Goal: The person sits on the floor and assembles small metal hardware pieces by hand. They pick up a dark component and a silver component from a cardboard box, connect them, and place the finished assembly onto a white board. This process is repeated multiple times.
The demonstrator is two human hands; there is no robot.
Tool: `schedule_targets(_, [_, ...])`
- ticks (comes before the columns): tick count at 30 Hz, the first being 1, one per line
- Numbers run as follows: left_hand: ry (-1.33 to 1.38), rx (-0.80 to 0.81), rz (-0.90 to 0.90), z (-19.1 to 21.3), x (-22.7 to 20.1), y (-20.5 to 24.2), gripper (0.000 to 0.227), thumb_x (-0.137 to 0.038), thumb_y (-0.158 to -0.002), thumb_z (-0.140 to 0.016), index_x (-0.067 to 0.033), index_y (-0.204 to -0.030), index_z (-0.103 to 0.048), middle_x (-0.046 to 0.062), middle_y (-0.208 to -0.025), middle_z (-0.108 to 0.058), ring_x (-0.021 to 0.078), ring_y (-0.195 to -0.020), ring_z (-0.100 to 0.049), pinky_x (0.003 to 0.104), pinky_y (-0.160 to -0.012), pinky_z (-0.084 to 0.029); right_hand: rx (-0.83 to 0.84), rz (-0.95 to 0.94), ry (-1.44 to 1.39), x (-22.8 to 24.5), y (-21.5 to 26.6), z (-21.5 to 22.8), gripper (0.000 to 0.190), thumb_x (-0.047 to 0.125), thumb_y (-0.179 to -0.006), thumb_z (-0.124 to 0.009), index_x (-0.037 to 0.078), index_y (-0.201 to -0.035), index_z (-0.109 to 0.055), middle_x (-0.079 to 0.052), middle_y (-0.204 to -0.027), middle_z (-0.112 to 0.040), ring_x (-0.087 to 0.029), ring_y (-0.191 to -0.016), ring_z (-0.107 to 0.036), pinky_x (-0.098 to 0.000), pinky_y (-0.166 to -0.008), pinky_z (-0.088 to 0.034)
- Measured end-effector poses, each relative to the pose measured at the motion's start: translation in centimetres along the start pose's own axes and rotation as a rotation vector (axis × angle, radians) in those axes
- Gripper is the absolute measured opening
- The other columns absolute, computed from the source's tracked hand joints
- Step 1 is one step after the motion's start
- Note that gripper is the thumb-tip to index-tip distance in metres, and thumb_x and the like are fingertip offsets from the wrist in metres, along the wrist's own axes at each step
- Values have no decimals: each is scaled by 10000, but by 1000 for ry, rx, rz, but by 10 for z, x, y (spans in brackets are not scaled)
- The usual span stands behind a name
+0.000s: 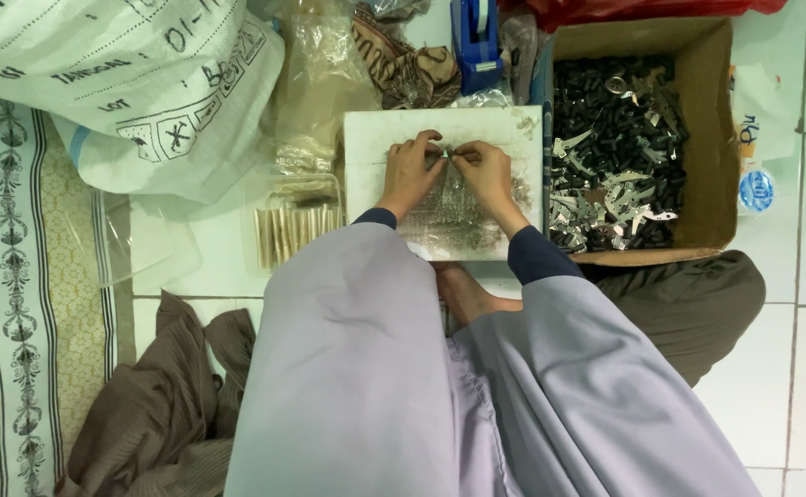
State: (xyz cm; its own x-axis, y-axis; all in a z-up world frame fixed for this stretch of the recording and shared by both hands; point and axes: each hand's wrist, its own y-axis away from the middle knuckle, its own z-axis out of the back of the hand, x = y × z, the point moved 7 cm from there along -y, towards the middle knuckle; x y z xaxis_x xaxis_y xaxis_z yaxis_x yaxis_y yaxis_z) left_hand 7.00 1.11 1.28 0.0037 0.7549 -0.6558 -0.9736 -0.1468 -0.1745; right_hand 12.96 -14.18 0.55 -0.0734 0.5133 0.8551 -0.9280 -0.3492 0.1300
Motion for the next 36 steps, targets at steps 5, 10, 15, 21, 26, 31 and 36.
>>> schedule_targets(5, [29, -13, 47, -3, 3, 1, 406, -189, -911, -774, -213, -1243, -541, -10, -996, -769, 228, -1023, -701, 411, -960, -435, -18, 80, 328, 24, 8, 7, 130, 217, -919, -782, 155, -1032, -797, -80, -953, -779, -305, -919, -750, -410, -786, -561])
schedule_targets(10, [27, -29, 61, -6, 7, -1, 417, -229, -895, -793, -210, -1241, -560, 2, -1016, -762, 232, -1037, -692, 417, -962, -431, -68, 148, 444, 22, 8, 21, 144, 264, -958, -753, 165, -1056, -787, -68, -1007, -738, -313, -977, -717, -430, -849, -515])
schedule_targets(15, [-14, -31, 44, -11, 8, -3, 407, -239, -885, -765, -225, -1232, -553, -23, -982, -757, 212, -1039, -680, 412, -973, -417, -58, 187, 504, 8, 2, 38, 215, 251, -912, -771, 193, -1118, -755, -50, -1034, -659, -308, -1024, -671, -419, -837, -437])
schedule_targets(21, [-43, -51, 25, -15, 9, -5, 407, -233, -864, -762, -218, -1219, -564, -19, -961, -753, 215, -1020, -681, 413, -947, -431, -67, 257, 594, 3, 4, 36, 189, 285, -927, -763, 212, -1102, -754, -30, -1009, -669, -277, -1017, -649, -408, -841, -412])
schedule_targets(26, [-33, -60, 3, -14, 6, -5, 403, -225, -864, -753, -210, -1217, -560, -8, -957, -749, 228, -1010, -684, 421, -940, -434, -106, 284, 614, 0, 1, 34, 145, 282, -940, -748, 219, -1071, -757, -13, -968, -680, -247, -961, -665, -392, -818, -421])
schedule_targets(31, [-32, -79, -19, -16, 4, -8, 404, -227, -848, -761, -205, -1205, -574, -2, -949, -746, 230, -992, -688, 422, -931, -441, -146, 295, 487, 5, 2, 48, 119, 211, -949, -743, 187, -1065, -754, -3, -899, -679, -241, -894, -667, -373, -777, -435])
schedule_targets(36, [-40, -149, -149, -15, -22, -17, 361, -204, -857, -706, -194, -1200, -592, -2, -985, -697, 227, -982, -663, 406, -888, -469, -275, 304, 196, -2, 1, 96, 148, 127, -915, -756, 106, -1061, -767, -106, -879, -672, -284, -737, -652, -383, -669, -516])
